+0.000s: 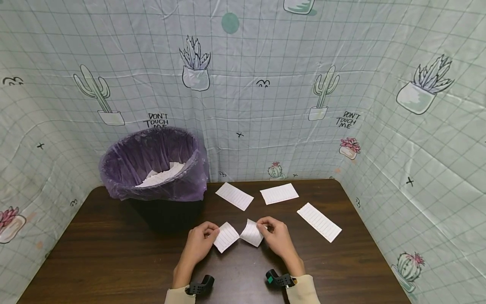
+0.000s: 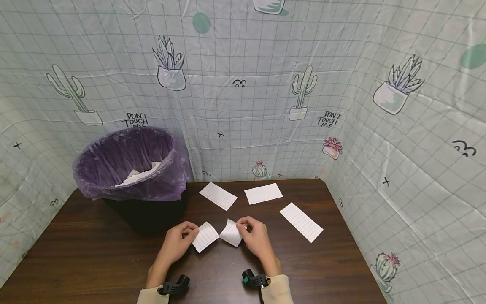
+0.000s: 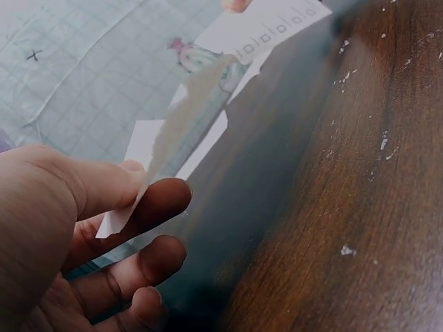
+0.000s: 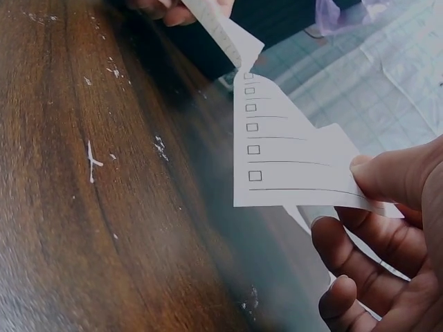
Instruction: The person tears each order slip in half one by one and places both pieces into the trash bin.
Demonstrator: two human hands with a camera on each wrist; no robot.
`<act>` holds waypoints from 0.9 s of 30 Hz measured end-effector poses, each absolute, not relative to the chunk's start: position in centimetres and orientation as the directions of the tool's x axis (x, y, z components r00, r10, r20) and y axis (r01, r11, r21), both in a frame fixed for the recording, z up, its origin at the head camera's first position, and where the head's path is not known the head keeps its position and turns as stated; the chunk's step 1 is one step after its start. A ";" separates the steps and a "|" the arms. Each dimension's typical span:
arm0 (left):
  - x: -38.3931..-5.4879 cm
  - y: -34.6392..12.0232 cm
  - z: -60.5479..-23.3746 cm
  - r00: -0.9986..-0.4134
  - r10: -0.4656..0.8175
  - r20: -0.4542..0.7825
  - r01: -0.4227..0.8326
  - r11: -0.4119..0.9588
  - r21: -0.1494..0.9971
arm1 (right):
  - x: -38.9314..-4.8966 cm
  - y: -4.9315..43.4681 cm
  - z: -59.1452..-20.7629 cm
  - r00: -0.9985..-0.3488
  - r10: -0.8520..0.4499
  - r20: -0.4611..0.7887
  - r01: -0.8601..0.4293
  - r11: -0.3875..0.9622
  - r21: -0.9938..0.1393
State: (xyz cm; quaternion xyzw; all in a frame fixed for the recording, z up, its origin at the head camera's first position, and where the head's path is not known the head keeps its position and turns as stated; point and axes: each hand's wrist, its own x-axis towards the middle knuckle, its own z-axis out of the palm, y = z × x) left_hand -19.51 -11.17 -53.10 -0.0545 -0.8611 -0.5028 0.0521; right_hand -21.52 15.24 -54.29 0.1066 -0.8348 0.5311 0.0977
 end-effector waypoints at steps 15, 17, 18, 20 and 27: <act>-19.4 -11.7 -52.9 -0.990 0.021 0.142 0.133 0.504 0.854 | -21.7 15.6 -54.4 -0.959 -0.031 0.282 -0.271 0.392 -0.879; -19.4 -11.9 -52.9 -0.989 0.016 0.148 0.135 0.505 0.852 | -21.7 15.7 -54.4 -0.959 -0.024 0.283 -0.270 0.388 -0.881; -19.3 -12.0 -52.9 -0.989 0.013 0.150 0.136 0.507 0.851 | -21.7 15.8 -54.5 -0.959 -0.022 0.283 -0.269 0.386 -0.882; -19.3 -12.0 -52.9 -0.988 0.012 0.152 0.137 0.510 0.849 | -21.8 15.9 -54.5 -0.961 -0.018 0.276 -0.261 0.394 -0.882; -19.1 -12.0 -52.8 -0.985 0.007 0.171 0.150 0.516 0.844 | -21.7 16.0 -54.4 -0.960 -0.007 0.280 -0.258 0.408 -0.876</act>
